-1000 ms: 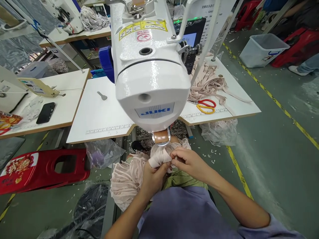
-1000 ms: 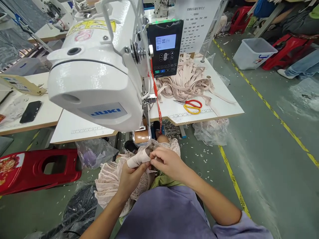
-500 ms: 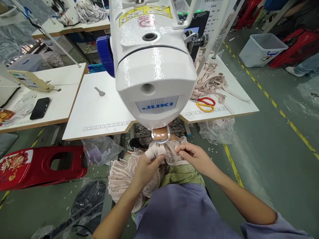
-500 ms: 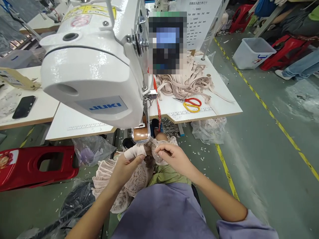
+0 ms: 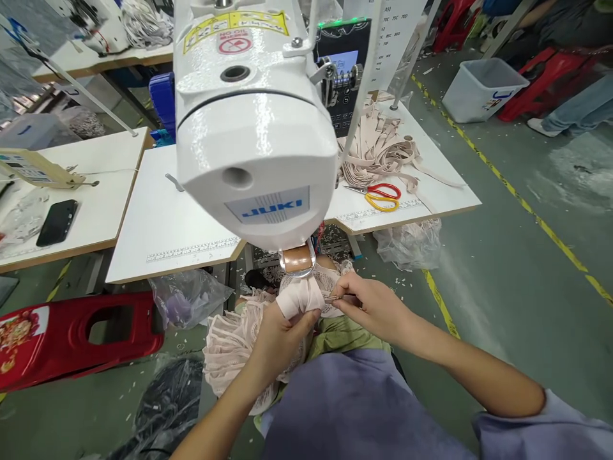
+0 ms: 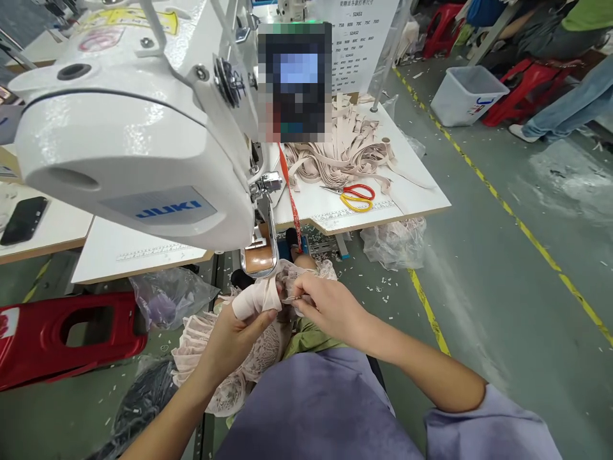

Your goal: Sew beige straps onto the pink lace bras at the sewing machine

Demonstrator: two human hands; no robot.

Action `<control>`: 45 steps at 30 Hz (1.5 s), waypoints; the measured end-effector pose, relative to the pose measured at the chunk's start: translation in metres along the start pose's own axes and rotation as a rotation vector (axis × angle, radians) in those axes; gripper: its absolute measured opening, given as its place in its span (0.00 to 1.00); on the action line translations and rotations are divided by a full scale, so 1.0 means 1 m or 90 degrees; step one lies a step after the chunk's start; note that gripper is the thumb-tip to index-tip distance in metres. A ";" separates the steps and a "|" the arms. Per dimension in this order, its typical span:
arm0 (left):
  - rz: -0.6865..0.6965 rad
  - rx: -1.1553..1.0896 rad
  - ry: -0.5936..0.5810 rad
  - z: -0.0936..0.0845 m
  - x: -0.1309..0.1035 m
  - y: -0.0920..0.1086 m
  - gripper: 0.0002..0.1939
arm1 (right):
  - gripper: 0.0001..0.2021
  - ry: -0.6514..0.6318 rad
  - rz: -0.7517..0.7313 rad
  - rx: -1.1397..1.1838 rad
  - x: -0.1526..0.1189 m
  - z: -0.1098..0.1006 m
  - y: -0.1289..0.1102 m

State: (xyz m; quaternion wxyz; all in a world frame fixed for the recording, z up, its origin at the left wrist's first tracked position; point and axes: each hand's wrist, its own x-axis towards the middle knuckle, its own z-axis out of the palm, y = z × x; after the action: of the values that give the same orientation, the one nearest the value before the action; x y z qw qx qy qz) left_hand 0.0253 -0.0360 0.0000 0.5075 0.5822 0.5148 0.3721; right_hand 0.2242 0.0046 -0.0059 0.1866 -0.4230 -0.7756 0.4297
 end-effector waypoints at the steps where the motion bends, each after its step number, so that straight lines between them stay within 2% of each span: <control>1: 0.004 0.012 0.005 0.002 -0.001 0.002 0.07 | 0.05 0.005 -0.015 -0.016 0.000 0.000 0.000; 5: -0.004 0.052 0.026 0.008 -0.002 0.007 0.08 | 0.07 0.018 -0.049 -0.057 0.002 0.001 -0.003; 9: -0.042 0.038 0.020 0.008 0.005 0.006 0.09 | 0.05 -0.018 -0.002 -0.053 0.007 -0.005 -0.007; 12: -0.061 0.002 -0.012 0.003 0.009 0.002 0.09 | 0.05 -0.051 0.041 -0.035 0.013 -0.012 -0.009; 14: -0.070 -0.025 -0.021 -0.002 0.010 -0.001 0.11 | 0.01 -0.072 0.034 -0.038 0.015 -0.016 -0.009; 17: -0.121 -0.087 0.007 -0.011 0.011 -0.009 0.14 | 0.08 -0.073 0.005 -0.024 0.014 -0.020 -0.009; 20: -0.172 -0.138 0.041 -0.017 0.010 -0.014 0.18 | 0.08 -0.057 -0.014 0.002 0.011 -0.020 -0.009; 22: -0.151 -0.128 0.029 -0.017 0.009 -0.013 0.17 | 0.07 -0.061 -0.029 -0.002 0.009 -0.019 -0.007; 26: -0.035 -0.067 -0.022 -0.008 0.005 -0.002 0.10 | 0.05 -0.073 -0.044 -0.035 0.008 -0.014 -0.005; 30: 0.022 -0.013 -0.002 0.000 0.001 0.004 0.09 | 0.05 -0.069 -0.036 -0.051 0.008 -0.012 -0.006; 37: -0.001 0.005 0.037 0.003 -0.003 0.004 0.10 | 0.07 -0.070 -0.008 -0.012 0.008 -0.017 -0.011; 42: -0.048 -0.050 0.028 0.001 -0.003 0.000 0.11 | 0.07 -0.075 0.073 0.080 0.012 -0.018 -0.012; 45: -0.073 -0.076 0.056 -0.001 -0.002 0.002 0.12 | 0.09 -0.068 0.111 0.118 0.014 -0.017 -0.011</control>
State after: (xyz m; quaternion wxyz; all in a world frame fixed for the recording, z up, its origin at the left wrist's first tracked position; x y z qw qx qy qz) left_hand 0.0241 -0.0376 0.0024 0.5388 0.5036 0.5461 0.3973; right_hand 0.2224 0.0218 0.0116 0.1449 -0.4466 -0.7017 0.5360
